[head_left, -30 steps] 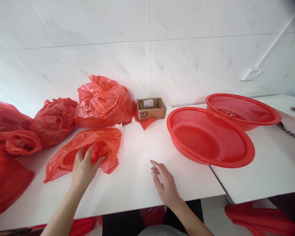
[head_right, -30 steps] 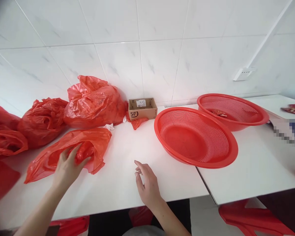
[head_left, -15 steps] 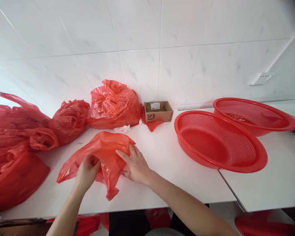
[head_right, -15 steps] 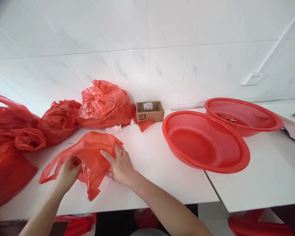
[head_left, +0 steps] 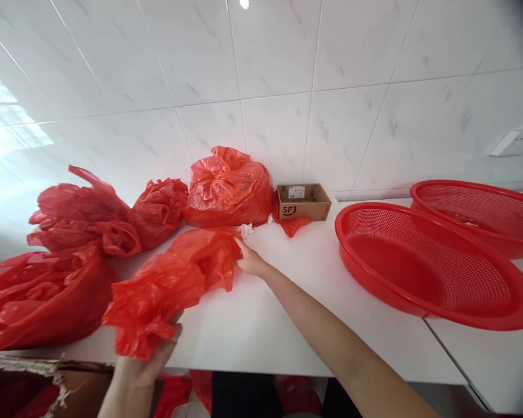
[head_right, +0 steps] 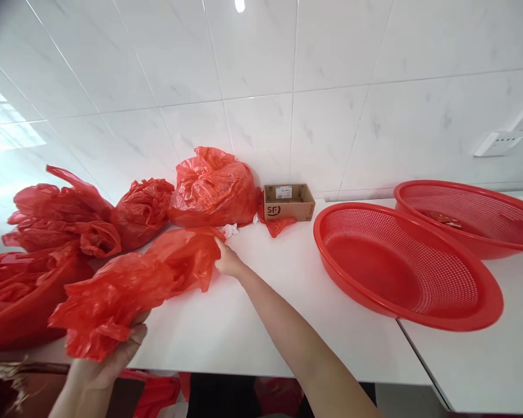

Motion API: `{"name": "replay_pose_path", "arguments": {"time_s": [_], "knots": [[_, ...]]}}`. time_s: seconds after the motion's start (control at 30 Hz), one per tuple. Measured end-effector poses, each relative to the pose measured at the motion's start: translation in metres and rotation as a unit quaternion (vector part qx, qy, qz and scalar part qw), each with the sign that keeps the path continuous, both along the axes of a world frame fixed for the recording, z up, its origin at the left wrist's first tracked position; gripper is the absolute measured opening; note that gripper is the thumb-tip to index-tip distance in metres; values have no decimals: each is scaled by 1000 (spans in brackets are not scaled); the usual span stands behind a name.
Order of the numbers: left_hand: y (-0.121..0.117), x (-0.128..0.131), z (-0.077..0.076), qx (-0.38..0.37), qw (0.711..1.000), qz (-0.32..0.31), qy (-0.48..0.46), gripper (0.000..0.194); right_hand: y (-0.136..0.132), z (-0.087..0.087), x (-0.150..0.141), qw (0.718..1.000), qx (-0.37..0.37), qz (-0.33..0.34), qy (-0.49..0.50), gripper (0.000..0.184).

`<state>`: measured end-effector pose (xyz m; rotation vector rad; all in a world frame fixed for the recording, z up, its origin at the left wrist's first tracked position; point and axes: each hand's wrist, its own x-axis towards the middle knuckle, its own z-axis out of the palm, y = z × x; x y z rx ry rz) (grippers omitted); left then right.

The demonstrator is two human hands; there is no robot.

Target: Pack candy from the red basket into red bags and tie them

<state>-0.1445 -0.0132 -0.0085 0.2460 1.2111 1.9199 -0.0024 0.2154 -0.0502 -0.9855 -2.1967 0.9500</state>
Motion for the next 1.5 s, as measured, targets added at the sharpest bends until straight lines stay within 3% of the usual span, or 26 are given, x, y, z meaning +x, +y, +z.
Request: {"name": "replay_pose_path", "arguments": {"time_s": [0.17,0.27,0.33,0.43,0.5,0.63,0.73,0.83,0.87,0.93,0.97,1.03,1.1,1.13,1.2,1.3,1.4,1.5], "knots": [[25,58,-14,24,997,-32,-64,40,-38,33,46,994,-33,-28,104,40],[37,98,-23,24,995,-77,-61,35,-76,39,91,956,-148,109,227,49],[44,120,-27,21,990,-129,-47,30,-93,34,120,923,-212,122,296,46],[55,139,-30,3,979,-197,-43,24,-101,23,162,893,-231,-37,385,24],[62,141,-31,-15,974,-216,-59,22,-100,21,186,859,-220,-132,443,23],[76,135,-35,-47,967,-239,-77,22,-99,31,216,806,-209,-205,515,28],[78,136,-34,-50,973,-217,-68,35,-98,40,221,794,-192,-228,529,25],[67,151,-30,-25,990,-78,119,42,-94,43,219,809,-153,-248,511,22],[62,159,-29,6,976,-14,217,40,-93,43,216,815,-148,-250,501,22],[54,176,-32,86,909,67,403,37,-92,42,209,819,-166,-237,495,22],[52,182,-35,111,868,67,479,36,-92,41,206,816,-188,-223,499,22],[56,188,-43,97,796,1,598,37,-93,41,200,798,-248,-189,516,23],[65,181,-52,40,751,-89,653,34,-93,42,200,773,-307,-159,532,24],[69,174,-55,16,743,-125,657,27,-93,42,202,761,-332,-149,537,25],[75,158,-57,-10,745,-166,646,15,-90,43,210,747,-367,-137,537,27],[70,146,-47,-36,760,-168,627,17,-87,45,220,742,-379,-135,537,27],[57,156,-37,-16,780,-178,599,25,-89,45,216,735,-367,-136,553,27],[51,170,-37,-28,789,-250,561,44,-92,44,205,724,-390,-124,556,27]]}}
